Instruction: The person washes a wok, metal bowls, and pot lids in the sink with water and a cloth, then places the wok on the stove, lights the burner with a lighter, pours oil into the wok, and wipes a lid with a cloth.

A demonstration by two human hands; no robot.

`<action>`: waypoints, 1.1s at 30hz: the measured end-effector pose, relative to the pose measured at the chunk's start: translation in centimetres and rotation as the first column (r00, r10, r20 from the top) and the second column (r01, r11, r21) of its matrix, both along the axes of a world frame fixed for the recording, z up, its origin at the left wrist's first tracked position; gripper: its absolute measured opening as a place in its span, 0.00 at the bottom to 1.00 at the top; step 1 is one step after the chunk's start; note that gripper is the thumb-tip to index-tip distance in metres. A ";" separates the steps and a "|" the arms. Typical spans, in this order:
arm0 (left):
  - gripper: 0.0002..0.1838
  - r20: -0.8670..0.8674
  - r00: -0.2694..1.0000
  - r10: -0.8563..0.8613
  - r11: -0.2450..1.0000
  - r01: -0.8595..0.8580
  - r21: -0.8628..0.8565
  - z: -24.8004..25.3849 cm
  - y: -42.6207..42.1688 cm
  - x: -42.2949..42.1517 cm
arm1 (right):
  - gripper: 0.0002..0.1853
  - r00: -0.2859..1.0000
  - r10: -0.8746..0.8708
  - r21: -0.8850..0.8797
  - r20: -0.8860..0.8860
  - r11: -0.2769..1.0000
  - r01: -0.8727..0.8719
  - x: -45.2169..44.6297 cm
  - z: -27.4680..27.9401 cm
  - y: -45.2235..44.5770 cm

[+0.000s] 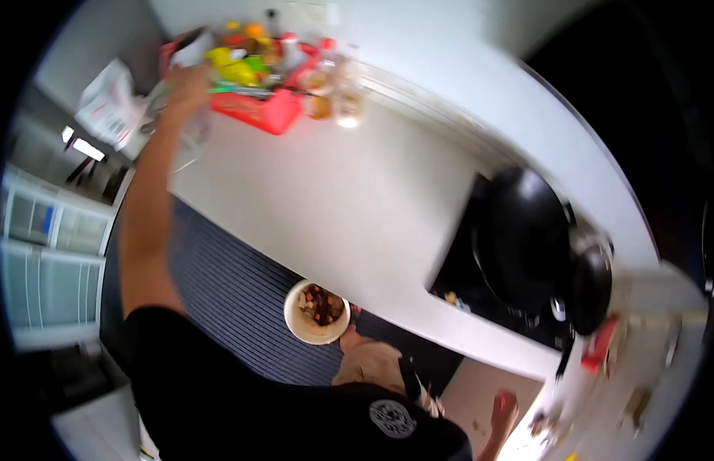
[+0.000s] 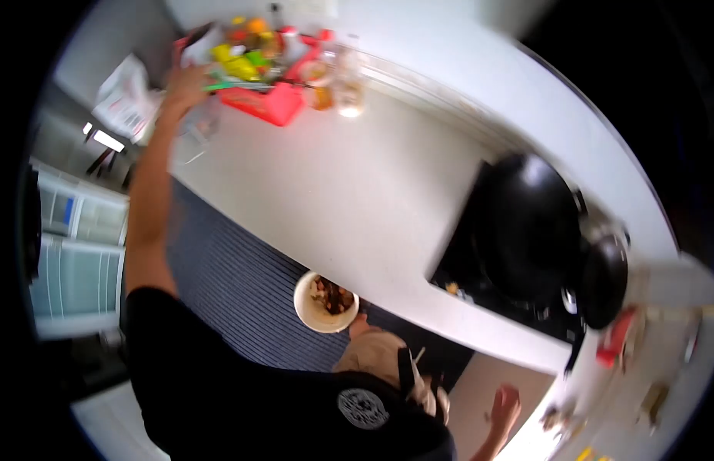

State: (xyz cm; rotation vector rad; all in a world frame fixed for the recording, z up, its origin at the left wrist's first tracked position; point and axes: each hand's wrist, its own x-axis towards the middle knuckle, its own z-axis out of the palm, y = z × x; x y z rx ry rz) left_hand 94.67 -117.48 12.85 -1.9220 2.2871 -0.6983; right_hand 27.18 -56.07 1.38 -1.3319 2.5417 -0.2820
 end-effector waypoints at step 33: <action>0.05 -0.437 0.087 0.895 0.145 0.870 0.471 -24.9 36.5 -78.4 | 0.15 0.975 0.215 0.618 -0.056 0.775 -0.136 -24.1 -12.8 -18.0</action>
